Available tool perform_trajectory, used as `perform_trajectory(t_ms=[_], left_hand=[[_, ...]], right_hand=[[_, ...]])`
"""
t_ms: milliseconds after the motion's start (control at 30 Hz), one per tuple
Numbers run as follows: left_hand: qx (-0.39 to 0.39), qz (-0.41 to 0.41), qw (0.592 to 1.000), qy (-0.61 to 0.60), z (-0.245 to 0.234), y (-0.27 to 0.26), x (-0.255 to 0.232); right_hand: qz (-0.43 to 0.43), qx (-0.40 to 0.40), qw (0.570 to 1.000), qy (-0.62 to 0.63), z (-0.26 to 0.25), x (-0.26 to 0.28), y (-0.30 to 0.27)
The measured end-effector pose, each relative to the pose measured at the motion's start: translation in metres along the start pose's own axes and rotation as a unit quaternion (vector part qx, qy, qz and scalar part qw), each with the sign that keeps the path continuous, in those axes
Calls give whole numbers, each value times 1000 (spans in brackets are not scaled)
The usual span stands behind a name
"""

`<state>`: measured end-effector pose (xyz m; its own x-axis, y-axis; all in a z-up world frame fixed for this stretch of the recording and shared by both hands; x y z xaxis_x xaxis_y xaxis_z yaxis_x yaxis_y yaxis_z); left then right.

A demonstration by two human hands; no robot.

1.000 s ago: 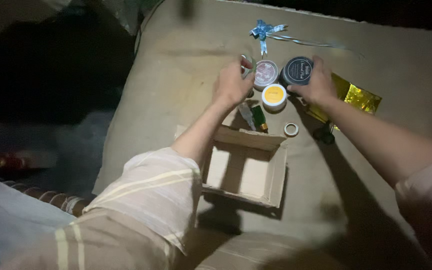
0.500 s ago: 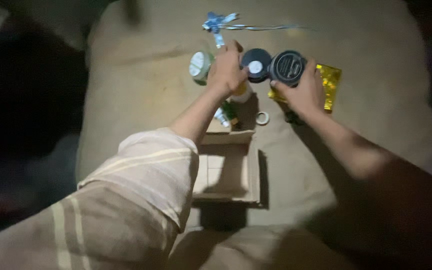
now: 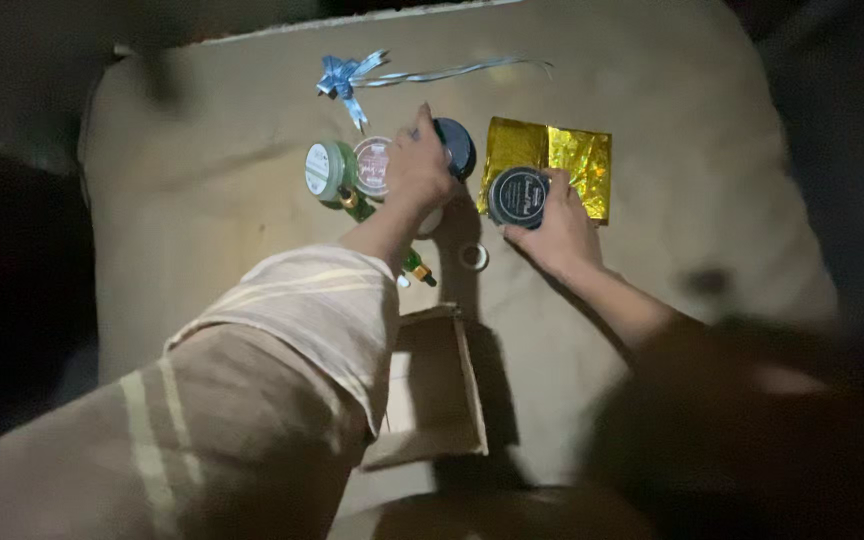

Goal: The person places several small jars and bottles into a cardboard box on a bed, then closes the box flaps and secures them with tape. They use scissors to cut the tape and smooth it down on the box.

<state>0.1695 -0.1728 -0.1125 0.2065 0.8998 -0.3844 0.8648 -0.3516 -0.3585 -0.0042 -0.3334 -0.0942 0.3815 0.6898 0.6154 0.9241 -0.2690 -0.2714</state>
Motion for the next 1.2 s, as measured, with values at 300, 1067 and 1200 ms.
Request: perform_trajectory(t_ms=[300,1067,1200], left_hand=[[17,-63,986,155,-2,-14,-15],[-142,222,951,-161,-118,-206,-22],[-18,213,865,-455,-95,-230,4]], right_hand=[[49,27,998,-42,11,4,-4],[-23,28,999,5,2,8,-13],[-168,8,975,148,-33,77,-47]])
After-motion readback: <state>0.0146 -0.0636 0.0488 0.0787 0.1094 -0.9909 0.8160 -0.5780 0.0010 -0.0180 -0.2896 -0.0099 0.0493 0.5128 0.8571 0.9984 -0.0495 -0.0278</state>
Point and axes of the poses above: each hand's wrist, its own y-axis towards the middle knuckle, its own z-axis out of the palm, x = y × z, the point moved 10 cm from there along y, towards the middle knuckle, and after that the axes turned 11 degrees about x, right-handed, at the moved point
